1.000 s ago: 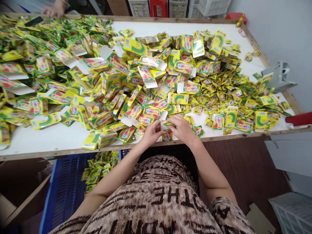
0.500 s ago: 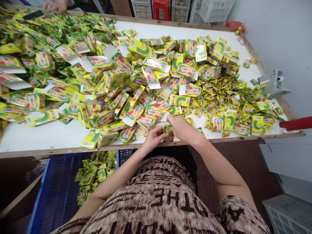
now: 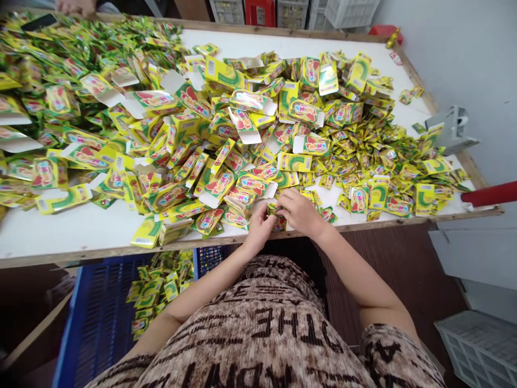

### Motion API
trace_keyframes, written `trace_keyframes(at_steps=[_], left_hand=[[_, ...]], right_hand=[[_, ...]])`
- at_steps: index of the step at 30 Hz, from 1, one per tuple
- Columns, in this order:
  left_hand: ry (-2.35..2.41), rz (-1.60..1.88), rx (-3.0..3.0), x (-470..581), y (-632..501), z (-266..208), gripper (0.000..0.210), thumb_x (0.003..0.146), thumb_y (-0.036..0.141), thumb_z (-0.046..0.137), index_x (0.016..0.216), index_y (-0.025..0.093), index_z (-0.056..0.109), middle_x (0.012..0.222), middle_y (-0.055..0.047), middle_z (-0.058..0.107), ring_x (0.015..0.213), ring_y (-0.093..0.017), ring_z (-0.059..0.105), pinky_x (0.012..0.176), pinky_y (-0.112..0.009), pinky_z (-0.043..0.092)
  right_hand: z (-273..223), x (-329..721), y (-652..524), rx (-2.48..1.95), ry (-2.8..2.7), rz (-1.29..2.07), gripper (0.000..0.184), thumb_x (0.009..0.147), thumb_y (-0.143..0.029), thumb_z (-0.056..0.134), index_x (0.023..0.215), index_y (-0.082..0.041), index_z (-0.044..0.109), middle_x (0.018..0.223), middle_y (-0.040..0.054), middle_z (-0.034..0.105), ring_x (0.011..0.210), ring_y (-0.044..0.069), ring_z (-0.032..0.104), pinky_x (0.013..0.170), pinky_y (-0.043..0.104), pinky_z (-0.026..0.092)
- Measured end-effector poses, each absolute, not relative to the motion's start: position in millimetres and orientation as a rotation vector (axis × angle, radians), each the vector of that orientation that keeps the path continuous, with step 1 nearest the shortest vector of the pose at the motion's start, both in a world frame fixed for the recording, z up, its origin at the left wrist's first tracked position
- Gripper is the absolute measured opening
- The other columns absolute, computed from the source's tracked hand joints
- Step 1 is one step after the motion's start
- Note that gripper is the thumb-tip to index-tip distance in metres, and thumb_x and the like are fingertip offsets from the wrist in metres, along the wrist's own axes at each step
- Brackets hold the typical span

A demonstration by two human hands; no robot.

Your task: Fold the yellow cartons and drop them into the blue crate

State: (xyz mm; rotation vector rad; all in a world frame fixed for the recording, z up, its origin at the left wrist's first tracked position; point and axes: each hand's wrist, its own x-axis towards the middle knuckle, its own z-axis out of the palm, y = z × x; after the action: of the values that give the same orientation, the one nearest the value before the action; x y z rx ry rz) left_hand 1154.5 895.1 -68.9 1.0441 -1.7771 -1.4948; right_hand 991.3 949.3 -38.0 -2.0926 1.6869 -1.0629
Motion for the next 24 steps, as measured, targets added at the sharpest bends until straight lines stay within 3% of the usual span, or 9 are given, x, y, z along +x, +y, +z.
trace_keyframes(at_steps=[3, 7, 11, 14, 17, 20, 24], left_hand=[[-1.756, -1.675, 0.919, 1154, 895, -72, 0.016, 0.086, 0.028, 0.058, 0.077, 0.020, 0.047, 0.071, 0.004, 0.041, 0.069, -0.011, 0.041, 0.064, -0.023, 0.036], [-1.695, -1.892, 0.822, 1162, 888, -74, 0.029, 0.086, 0.046, 0.066, 0.087, 0.017, 0.059, 0.075, 0.003, 0.053, 0.076, -0.013, 0.050, 0.073, -0.024, 0.042], [-1.615, -1.965, 0.814, 1167, 887, -73, 0.040, 0.087, 0.051, 0.065, 0.105, 0.016, 0.069, 0.099, -0.004, 0.070, 0.099, -0.019, 0.060, 0.092, -0.028, 0.045], [-1.506, -2.053, 0.871, 1168, 888, -74, 0.039, 0.088, 0.049, 0.065, 0.104, 0.015, 0.074, 0.106, -0.008, 0.074, 0.107, -0.022, 0.062, 0.100, -0.032, 0.044], [-1.394, -2.178, 0.880, 1165, 887, -75, 0.029, 0.077, 0.035, 0.079, 0.099, 0.015, 0.076, 0.101, -0.006, 0.076, 0.101, -0.020, 0.066, 0.100, -0.032, 0.046], [-1.358, -2.057, 0.890, 1161, 885, -76, 0.032, 0.074, 0.031, 0.081, 0.102, 0.017, 0.075, 0.102, -0.005, 0.076, 0.097, -0.018, 0.068, 0.095, -0.032, 0.050], [-1.554, -1.656, 0.901, 1158, 883, -81, 0.031, 0.078, 0.035, 0.078, 0.103, 0.017, 0.077, 0.108, -0.009, 0.076, 0.102, -0.021, 0.069, 0.097, -0.037, 0.053]], right_hand=[[-46, 992, 947, -2.081, 1.817, -1.060, 0.016, 0.092, -0.021, 0.061, 0.080, -0.021, 0.071, 0.107, 0.0094, 0.066, 0.110, 0.027, 0.051, 0.095, 0.045, 0.044], [-56, 986, 954, -2.019, 1.660, -0.901, 0.023, 0.095, -0.035, 0.060, 0.081, -0.025, 0.077, 0.128, 0.0068, 0.064, 0.132, 0.032, 0.042, 0.108, 0.057, 0.036], [-62, 984, 970, -1.611, 1.650, -1.243, 0.020, 0.092, -0.041, 0.063, 0.093, -0.026, 0.077, 0.118, 0.0079, 0.068, 0.116, 0.026, 0.057, 0.103, 0.048, 0.045], [-70, 993, 978, -1.024, 1.609, -1.453, 0.025, 0.082, -0.045, 0.074, 0.093, -0.022, 0.071, 0.090, 0.0038, 0.069, 0.082, 0.019, 0.063, 0.073, 0.034, 0.055], [-79, 1004, 977, -0.780, 1.427, -1.376, 0.033, 0.072, -0.046, 0.080, 0.090, -0.022, 0.067, 0.075, -0.0017, 0.064, 0.063, 0.013, 0.056, 0.053, 0.025, 0.047], [-83, 1010, 971, -0.843, 1.516, -1.471, 0.029, 0.075, -0.045, 0.078, 0.094, -0.022, 0.073, 0.083, 0.0004, 0.068, 0.066, 0.013, 0.057, 0.057, 0.026, 0.048], [-81, 1012, 965, -0.970, 1.572, -1.594, 0.020, 0.085, -0.042, 0.070, 0.092, -0.026, 0.080, 0.094, 0.0036, 0.075, 0.085, 0.019, 0.066, 0.081, 0.035, 0.054]])
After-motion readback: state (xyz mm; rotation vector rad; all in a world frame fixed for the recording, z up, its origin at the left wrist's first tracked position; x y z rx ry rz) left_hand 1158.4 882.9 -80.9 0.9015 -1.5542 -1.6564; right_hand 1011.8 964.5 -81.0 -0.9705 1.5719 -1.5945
